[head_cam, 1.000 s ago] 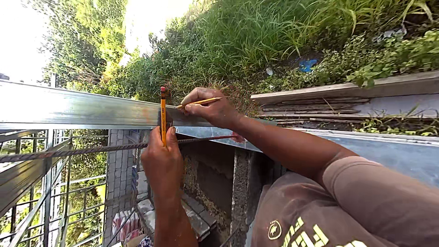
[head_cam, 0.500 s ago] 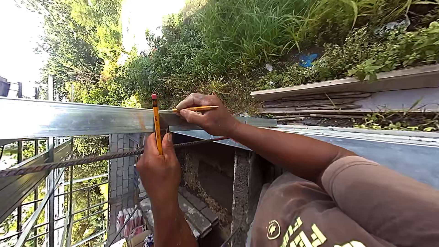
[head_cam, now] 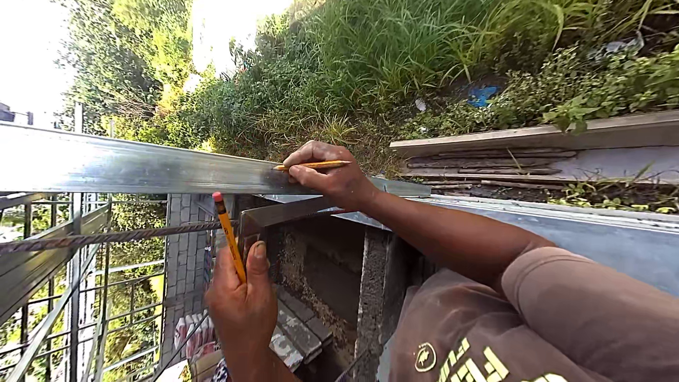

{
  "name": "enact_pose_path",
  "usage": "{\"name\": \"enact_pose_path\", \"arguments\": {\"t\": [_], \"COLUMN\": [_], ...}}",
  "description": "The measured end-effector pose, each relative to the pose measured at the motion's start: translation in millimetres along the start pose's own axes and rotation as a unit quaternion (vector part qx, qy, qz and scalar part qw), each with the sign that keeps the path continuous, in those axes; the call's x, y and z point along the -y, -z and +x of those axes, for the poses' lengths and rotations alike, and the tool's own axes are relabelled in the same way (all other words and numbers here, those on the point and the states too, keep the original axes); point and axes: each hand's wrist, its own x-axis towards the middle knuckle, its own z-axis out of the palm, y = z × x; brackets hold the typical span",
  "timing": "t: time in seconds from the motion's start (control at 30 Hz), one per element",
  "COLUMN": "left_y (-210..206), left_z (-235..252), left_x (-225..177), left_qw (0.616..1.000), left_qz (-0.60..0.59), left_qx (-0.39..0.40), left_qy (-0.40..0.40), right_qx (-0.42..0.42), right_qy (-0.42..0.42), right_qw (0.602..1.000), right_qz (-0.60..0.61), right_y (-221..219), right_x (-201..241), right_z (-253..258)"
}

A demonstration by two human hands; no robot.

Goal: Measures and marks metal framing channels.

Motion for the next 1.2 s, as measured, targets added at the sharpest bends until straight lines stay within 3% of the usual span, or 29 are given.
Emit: {"name": "enact_pose_path", "arguments": {"t": [0.1,0.3,0.43,0.57,0.73,0.97,1.2], "left_y": [-3,-35,-67,-107,-166,-255,-295], "left_z": [-7,-21,-31,-43,-61,-89,-76], "left_x": [3,12,23,31,43,62,75], "left_qw": [0.999,0.981,0.947,0.920,0.926,0.961,0.961], "left_qz": [-0.048,-0.185,-0.308,-0.373,-0.360,-0.244,-0.233], "left_qx": [-0.001,-0.052,-0.093,-0.121,-0.109,-0.025,-0.025], "left_qy": [-0.001,0.009,-0.007,0.001,0.035,0.125,0.143], "right_qx": [-0.006,-0.112,-0.090,-0.040,-0.014,-0.035,-0.021], "right_qy": [0.002,0.002,-0.028,-0.123,-0.289,-0.338,-0.320], "right_qw": [1.000,0.994,0.986,0.951,0.931,0.903,0.911], "right_qz": [-0.016,0.017,-0.135,-0.281,-0.225,-0.264,-0.258], "right_y": [0,6,43,93,128,181,190], "right_x": [2,2,6,1,-6,-56,-77], "right_z": [1,1,-13,-33,-44,-40,-6]}}
